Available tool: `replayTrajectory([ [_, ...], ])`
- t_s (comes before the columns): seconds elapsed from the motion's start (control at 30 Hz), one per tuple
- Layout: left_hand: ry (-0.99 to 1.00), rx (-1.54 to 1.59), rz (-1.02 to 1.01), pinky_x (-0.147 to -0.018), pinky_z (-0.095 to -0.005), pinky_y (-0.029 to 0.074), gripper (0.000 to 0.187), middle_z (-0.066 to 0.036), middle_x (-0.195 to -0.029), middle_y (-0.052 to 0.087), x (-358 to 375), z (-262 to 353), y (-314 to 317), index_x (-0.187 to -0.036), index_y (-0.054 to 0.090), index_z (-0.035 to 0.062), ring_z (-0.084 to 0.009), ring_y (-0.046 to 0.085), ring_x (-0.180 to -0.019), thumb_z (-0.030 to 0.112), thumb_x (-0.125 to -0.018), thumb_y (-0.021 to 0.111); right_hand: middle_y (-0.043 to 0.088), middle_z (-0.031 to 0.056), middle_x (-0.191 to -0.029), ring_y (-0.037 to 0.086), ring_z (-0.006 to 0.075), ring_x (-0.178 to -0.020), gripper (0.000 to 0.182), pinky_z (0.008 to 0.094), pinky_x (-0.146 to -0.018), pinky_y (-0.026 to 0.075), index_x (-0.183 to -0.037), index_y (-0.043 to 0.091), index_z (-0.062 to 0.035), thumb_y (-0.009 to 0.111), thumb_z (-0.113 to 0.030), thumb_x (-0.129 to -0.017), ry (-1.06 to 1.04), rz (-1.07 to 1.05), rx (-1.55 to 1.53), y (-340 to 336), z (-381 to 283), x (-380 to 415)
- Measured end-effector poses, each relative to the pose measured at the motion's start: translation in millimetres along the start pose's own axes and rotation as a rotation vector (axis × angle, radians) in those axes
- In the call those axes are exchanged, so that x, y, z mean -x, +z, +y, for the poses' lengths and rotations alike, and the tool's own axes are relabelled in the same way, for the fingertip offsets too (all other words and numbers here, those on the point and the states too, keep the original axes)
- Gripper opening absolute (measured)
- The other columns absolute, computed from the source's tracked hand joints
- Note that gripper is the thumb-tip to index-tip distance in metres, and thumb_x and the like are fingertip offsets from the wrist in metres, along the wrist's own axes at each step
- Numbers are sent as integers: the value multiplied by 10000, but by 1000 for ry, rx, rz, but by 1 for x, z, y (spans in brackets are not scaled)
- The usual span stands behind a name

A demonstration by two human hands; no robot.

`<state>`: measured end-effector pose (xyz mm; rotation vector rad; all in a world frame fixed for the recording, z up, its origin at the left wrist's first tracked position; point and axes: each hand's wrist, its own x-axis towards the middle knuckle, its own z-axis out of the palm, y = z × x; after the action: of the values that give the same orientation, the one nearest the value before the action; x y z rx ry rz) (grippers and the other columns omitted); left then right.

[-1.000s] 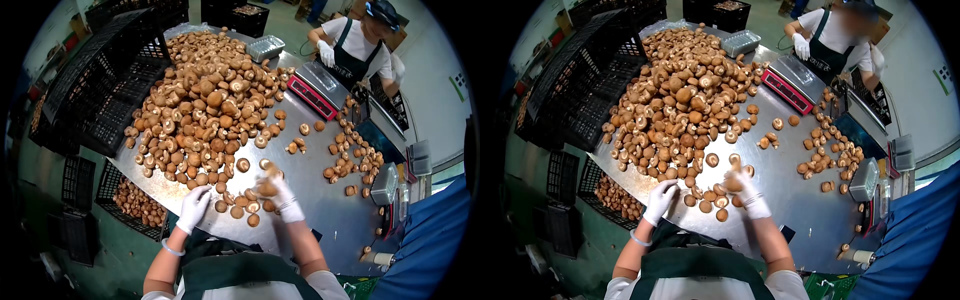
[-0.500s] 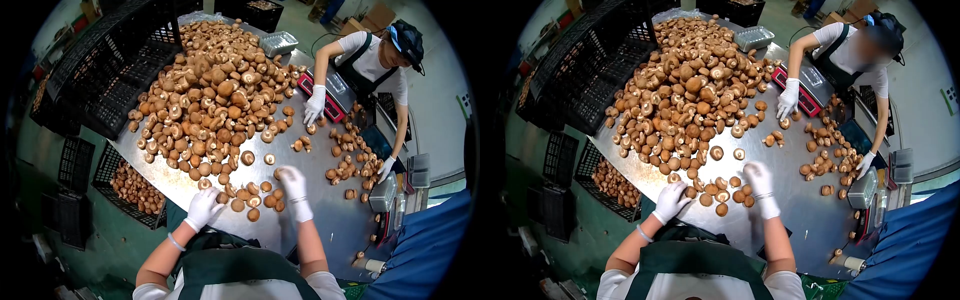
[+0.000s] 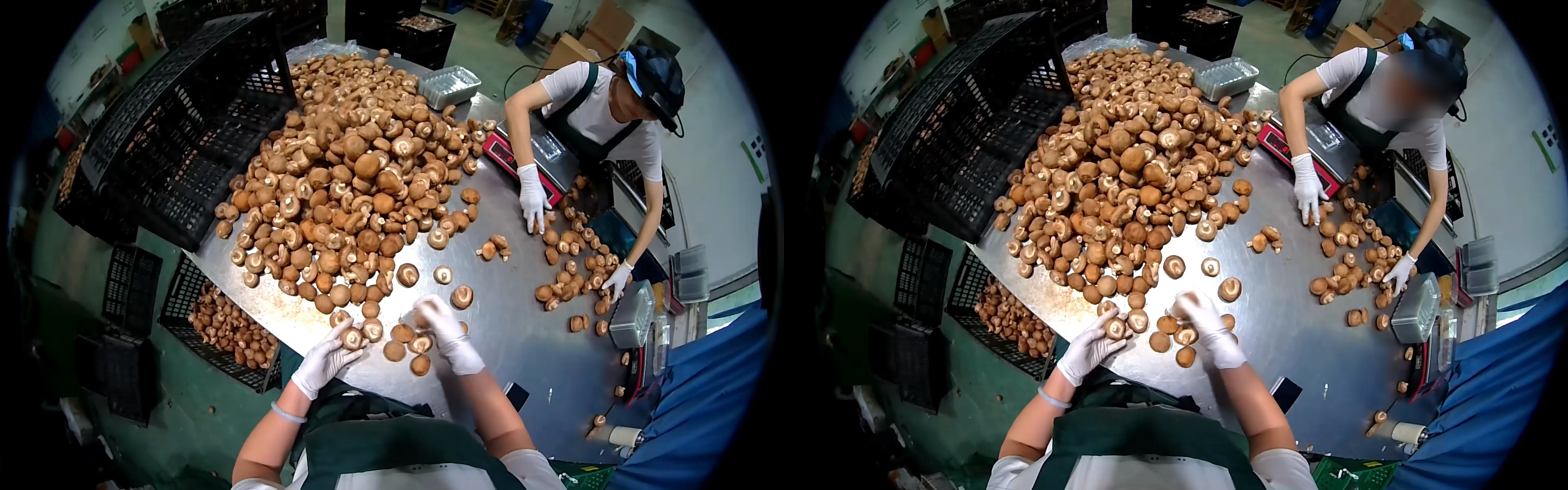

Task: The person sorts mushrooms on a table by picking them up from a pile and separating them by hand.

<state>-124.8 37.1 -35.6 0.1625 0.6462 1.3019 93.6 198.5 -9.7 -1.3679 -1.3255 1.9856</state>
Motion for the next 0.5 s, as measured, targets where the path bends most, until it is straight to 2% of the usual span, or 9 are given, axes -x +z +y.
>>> replayTrajectory([
  [0.03,-1,1,5,-1024,-409,411,575,-196,-1422,334,-1,-2,-3,-1447,202,10,-331,450,-1252,72,-901,368,616,51,-951,623,207,-838,318,329,-697,498,-1035,585,-79,653,-307,-823,-162,-66,199,16,7,-4],
  [0.1,17,117,-4,-1026,-416,410,575,-201,-1418,341,-3,-1,-6,-1445,213,14,-335,454,-1247,69,-898,379,610,95,-908,621,248,-803,394,380,-684,489,-1076,572,-112,695,-304,-755,-649,-29,950,42,10,-2],
  [0.17,32,132,-6,-1017,-414,421,557,-196,-1407,362,-2,1,-7,-1444,225,26,-334,472,-1232,90,-915,387,583,130,-867,611,309,-764,417,401,-636,497,-1089,566,-146,710,-261,-716,-718,-82,1409,66,15,-2],
  [0.2,47,102,12,-1009,-409,429,549,-190,-1400,375,-3,1,-10,-1443,232,34,-332,481,-1223,101,-922,392,566,108,-872,613,292,-776,452,410,-663,494,-1123,545,-151,699,-262,-713,-698,-118,1525,74,21,-1],
  [0.3,92,60,66,-977,-395,457,520,-167,-1382,406,4,0,-15,-1440,255,54,-319,510,-1193,149,-953,411,563,106,-895,612,288,-792,450,407,-673,497,-1116,552,-152,702,-240,-701,-667,-167,1383,74,34,-10],
  [0.33,111,6,87,-969,-387,462,518,-158,-1375,415,9,2,-12,-1437,261,57,-307,513,-1191,169,-958,425,590,65,-932,613,246,-771,450,390,-643,498,-1193,539,-139,659,-202,-764,-782,-153,1236,65,34,-8],
  [0.37,132,-47,105,-961,-379,468,517,-148,-1368,423,12,6,-9,-1434,268,60,-296,517,-1188,189,-964,439,590,65,-932,613,246,-771,450,390,-643,498,-1193,539,-139,659,-202,-764,-787,-151,1236,61,34,-8],
  [0.43,142,-76,130,-945,-341,469,523,-120,-1340,450,19,10,-1,-1422,295,66,-248,540,-1149,206,-958,490,604,86,-1078,614,187,-815,478,354,-667,509,-1289,501,-113,608,-192,-830,-708,-348,456,56,28,-1],
  [0.5,174,-180,219,-924,-295,465,533,-97,-1311,473,23,8,8,-1408,321,70,-200,557,-1100,191,-938,541,544,141,-1241,599,191,-943,605,358,-778,509,-1394,377,-83,579,-282,-859,-187,-489,249,42,16,14],
])
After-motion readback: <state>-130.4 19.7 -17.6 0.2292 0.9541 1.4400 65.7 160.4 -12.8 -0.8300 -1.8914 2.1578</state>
